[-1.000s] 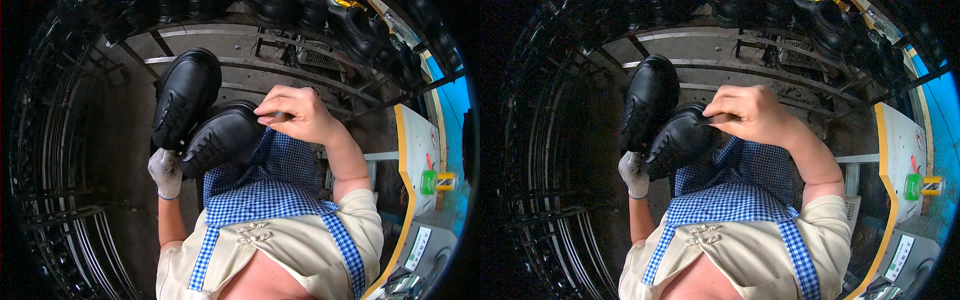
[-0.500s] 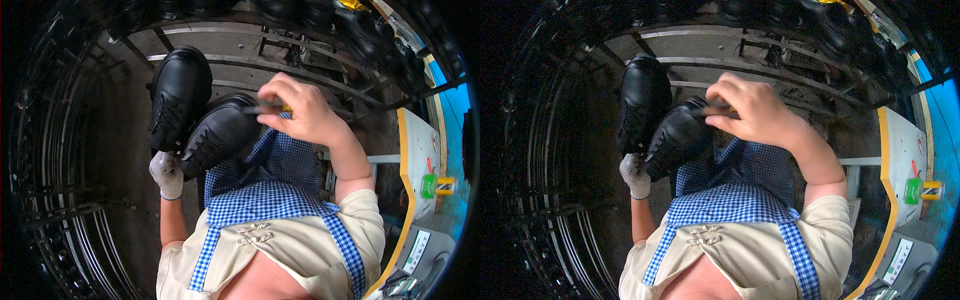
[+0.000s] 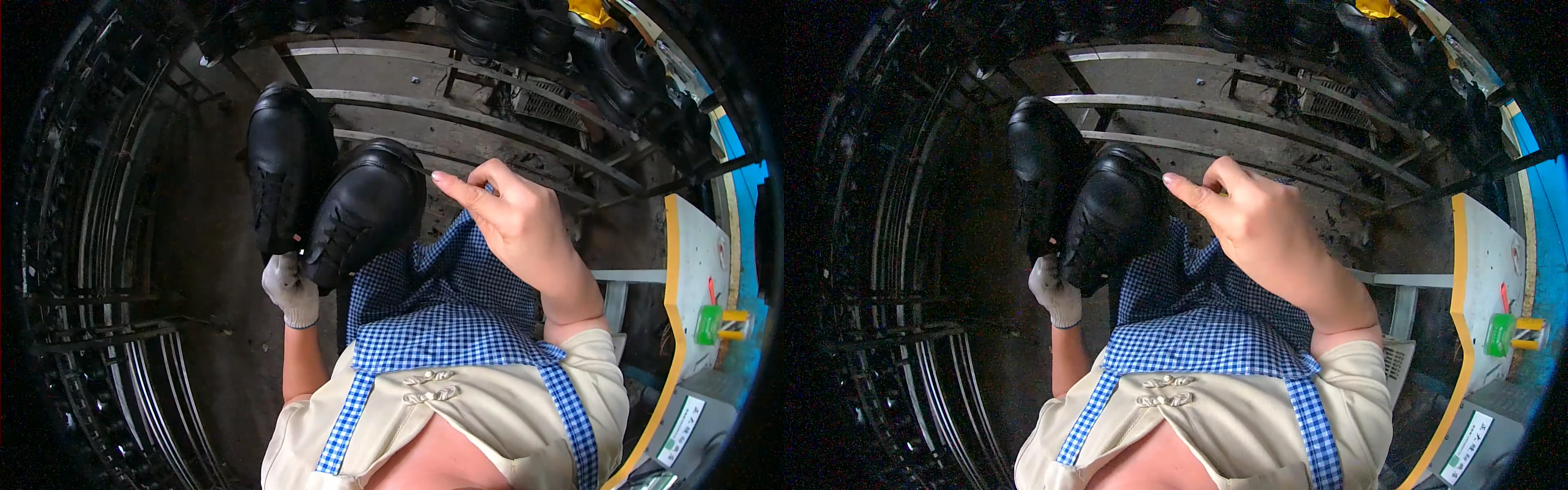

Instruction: The person picks up black shoes from a rack, wipes the exterior with a cloth, and uses a small tool to clean the seams and edges. They handle the shoes one at a time, rotating them to access different areas, and place them back on the rack after cleaning.

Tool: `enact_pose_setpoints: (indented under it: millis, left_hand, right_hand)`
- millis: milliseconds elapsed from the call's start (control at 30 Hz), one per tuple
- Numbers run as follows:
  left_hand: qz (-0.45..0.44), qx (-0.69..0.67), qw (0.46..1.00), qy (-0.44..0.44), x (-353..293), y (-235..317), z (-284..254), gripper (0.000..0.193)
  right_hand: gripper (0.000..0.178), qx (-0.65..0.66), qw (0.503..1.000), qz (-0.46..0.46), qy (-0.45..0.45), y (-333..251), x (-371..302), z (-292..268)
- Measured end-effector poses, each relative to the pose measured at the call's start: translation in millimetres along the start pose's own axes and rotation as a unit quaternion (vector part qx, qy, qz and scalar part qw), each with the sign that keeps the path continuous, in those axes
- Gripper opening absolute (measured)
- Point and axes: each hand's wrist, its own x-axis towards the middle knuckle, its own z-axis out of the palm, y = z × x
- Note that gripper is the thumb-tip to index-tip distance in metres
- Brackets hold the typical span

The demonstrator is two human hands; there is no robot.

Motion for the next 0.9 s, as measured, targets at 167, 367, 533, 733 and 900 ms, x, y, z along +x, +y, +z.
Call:
enact_pose_setpoints:
  millis: [167, 367, 533, 733, 900]
  left_hand:
    - [0.053, 0.035, 0.998, 0.013, -6.9, -9.9, -0.7, 0.026]
    - [0.055, 0.018, 0.998, 0.009, 4.4, 16.3, 1.1, 0.034]
    - [-0.055, -0.152, 0.986, 0.050, -9.7, -9.4, 17.0, 0.029]
    - [-0.039, -0.107, 0.993, 0.008, -15.5, -25.8, 14.1, 0.028]
    - [-0.032, -0.060, 0.998, -0.002, -9.2, -17.3, 10.6, 0.027]
  right_hand:
    - [0.044, -0.004, 1.000, 0.010, -0.006, -5.5, 1.0, -1.7]
    - [0.042, 0.068, 0.996, 0.011, 0.053, -3.1, 8.9, 11.0]
    - [0.037, 0.128, 0.989, 0.042, 0.062, 8.2, -0.1, 6.6]
    - [0.036, 0.136, 0.988, 0.030, 0.061, 12.2, -7.8, 5.5]
    - [0.036, 0.095, 0.995, 0.033, 0.025, 8.7, -8.5, -4.1]
